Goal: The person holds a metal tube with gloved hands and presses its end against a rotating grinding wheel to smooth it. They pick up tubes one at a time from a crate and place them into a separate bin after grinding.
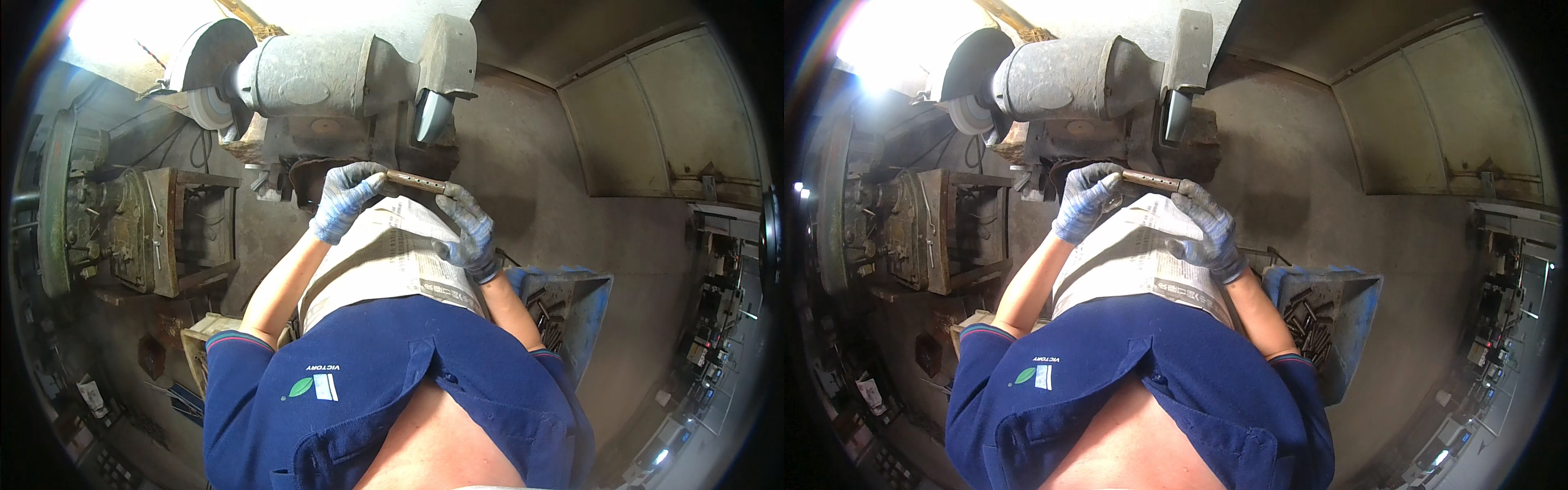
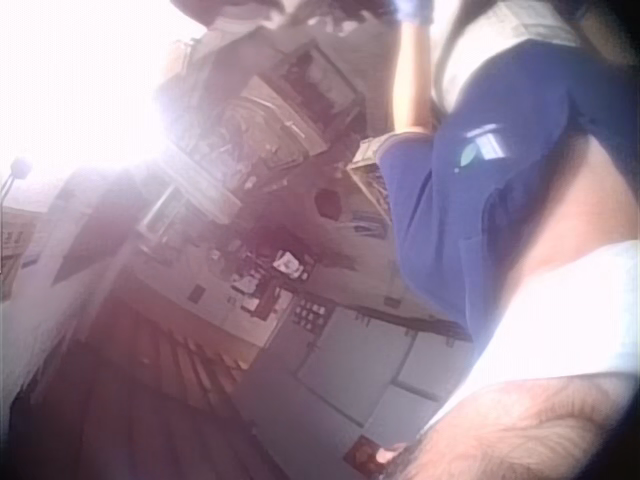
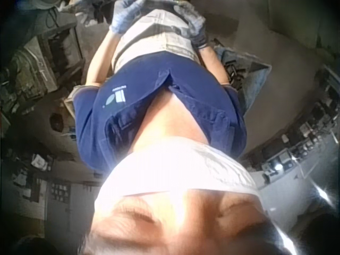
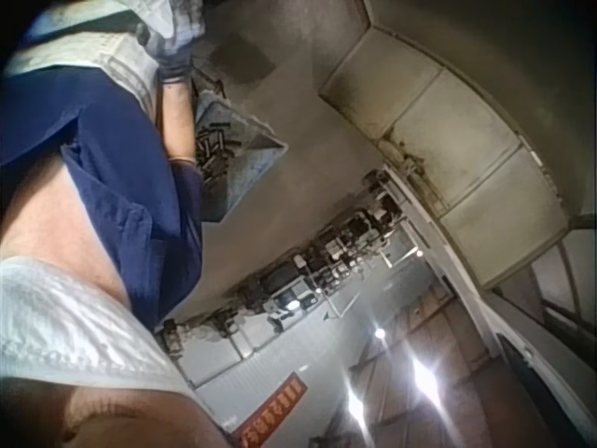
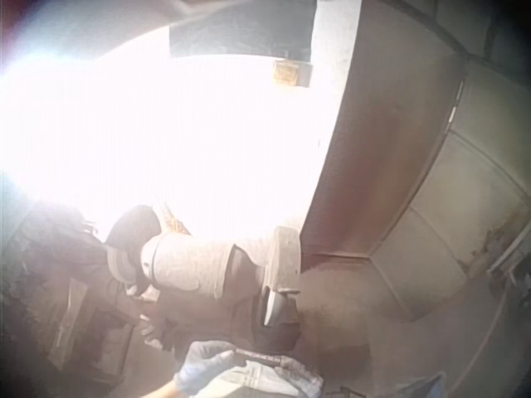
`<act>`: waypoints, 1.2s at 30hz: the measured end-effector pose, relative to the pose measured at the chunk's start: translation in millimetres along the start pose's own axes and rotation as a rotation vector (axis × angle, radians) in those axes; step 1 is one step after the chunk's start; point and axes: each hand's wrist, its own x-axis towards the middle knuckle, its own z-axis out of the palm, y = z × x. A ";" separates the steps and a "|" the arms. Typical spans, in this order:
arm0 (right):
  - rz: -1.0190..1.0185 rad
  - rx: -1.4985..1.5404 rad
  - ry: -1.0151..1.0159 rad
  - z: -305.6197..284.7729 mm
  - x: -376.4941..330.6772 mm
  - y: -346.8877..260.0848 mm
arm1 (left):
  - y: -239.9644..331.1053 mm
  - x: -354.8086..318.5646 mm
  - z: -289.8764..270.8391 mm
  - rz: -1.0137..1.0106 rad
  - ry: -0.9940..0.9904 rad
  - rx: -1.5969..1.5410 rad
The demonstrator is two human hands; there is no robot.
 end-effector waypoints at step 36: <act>0.262 -0.014 0.011 2.2 -1.8 36.5 | -31.4 40.6 18.5 -0.016 0.110 0.051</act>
